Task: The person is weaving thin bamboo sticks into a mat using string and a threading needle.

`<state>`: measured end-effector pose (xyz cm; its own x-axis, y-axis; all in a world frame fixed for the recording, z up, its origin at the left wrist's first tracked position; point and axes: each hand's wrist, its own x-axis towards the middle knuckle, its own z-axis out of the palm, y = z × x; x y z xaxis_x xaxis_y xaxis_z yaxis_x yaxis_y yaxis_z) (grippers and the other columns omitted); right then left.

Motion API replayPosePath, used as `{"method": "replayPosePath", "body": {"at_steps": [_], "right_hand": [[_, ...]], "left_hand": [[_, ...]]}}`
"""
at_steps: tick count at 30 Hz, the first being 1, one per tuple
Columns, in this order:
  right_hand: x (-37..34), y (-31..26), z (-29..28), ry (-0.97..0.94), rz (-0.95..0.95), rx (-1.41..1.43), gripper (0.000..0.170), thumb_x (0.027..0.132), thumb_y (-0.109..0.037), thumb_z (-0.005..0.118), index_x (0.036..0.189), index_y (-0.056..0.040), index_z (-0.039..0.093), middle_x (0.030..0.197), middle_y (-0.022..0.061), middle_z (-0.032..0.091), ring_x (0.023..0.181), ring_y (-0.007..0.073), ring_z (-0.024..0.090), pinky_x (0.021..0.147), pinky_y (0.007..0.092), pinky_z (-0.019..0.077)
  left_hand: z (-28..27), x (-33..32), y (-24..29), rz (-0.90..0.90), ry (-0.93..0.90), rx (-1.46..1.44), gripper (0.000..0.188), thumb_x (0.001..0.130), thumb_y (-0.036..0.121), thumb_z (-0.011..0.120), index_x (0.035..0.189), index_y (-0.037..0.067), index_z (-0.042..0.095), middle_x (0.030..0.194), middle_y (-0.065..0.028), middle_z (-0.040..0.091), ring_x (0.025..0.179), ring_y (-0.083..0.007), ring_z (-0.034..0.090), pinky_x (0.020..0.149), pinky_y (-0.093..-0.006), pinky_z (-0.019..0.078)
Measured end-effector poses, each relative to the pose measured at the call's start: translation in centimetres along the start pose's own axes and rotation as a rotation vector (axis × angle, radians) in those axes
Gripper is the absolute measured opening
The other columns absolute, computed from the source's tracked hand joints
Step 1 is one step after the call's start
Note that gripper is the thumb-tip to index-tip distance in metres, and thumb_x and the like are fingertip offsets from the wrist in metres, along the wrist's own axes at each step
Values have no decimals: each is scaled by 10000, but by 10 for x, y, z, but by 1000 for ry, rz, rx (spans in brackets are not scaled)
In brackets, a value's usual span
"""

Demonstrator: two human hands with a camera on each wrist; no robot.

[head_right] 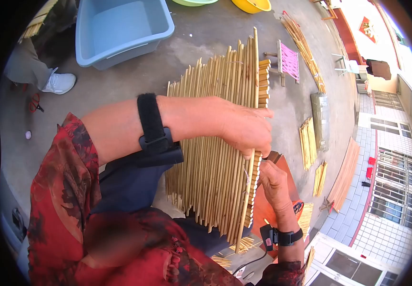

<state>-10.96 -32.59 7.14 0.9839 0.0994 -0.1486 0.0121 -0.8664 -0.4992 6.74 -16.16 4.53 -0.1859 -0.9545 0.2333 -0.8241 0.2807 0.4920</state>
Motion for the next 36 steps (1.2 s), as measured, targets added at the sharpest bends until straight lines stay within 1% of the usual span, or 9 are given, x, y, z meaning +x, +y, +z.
{"method": "replayPosePath", "body": {"at_steps": [10,15,17,19,21,23,26,30,36], "right_hand": [[2,-12,-6,-63,-98,-148,135,838,-51,656,963,-45,606,829,103,574,711,257,590,624,309,471],[12,-31,-13,40,-74,-103,211,806,4,674,1002,-45,615,876,99,606,756,226,611,641,294,489],[13,-36,-10,136,-149,-8,210,814,23,658,1008,-38,609,913,95,625,782,198,619,657,275,500],[13,-53,-6,181,-42,105,177,830,29,641,993,-27,597,952,98,632,790,182,621,665,264,505],[14,-62,-1,-50,255,391,150,849,23,626,985,-29,592,939,81,636,791,171,626,665,251,504],[14,-59,6,-93,299,449,123,866,-7,620,984,-28,589,856,70,615,761,186,627,650,280,498],[17,-55,8,-178,-30,121,133,869,-94,637,975,-35,584,798,125,575,714,293,594,629,354,473],[27,-42,10,-235,-141,185,113,861,-102,639,950,-56,586,798,114,583,697,306,588,613,364,475],[34,-43,17,-253,-403,48,115,800,-62,622,896,-94,567,754,49,573,635,263,595,535,355,475]], "left_hand": [[-1,-11,8,21,-1,40,132,778,212,670,884,135,690,707,-20,637,842,-218,608,924,-398,313],[3,-36,13,47,68,33,135,784,211,660,892,130,676,755,-9,627,874,-205,592,932,-407,317],[4,-46,18,100,166,210,104,810,177,614,895,130,652,799,-2,605,906,-191,583,950,-429,317],[11,-53,21,146,220,153,94,817,155,587,890,129,641,809,0,594,903,-187,578,955,-425,321],[16,-55,23,189,266,87,93,825,134,561,886,129,630,818,2,582,900,-183,574,961,-421,324],[16,-56,24,193,271,126,137,771,109,606,878,164,672,793,2,626,859,-196,605,839,-378,366],[15,-60,28,168,204,82,102,770,111,605,849,150,657,800,-1,616,862,-192,598,841,-358,366],[15,-67,29,210,257,-59,122,814,101,540,891,128,630,804,3,576,837,-173,551,913,-344,346],[8,-80,39,158,135,-111,122,794,85,608,904,137,625,811,23,582,801,-167,545,897,-335,352]]}}
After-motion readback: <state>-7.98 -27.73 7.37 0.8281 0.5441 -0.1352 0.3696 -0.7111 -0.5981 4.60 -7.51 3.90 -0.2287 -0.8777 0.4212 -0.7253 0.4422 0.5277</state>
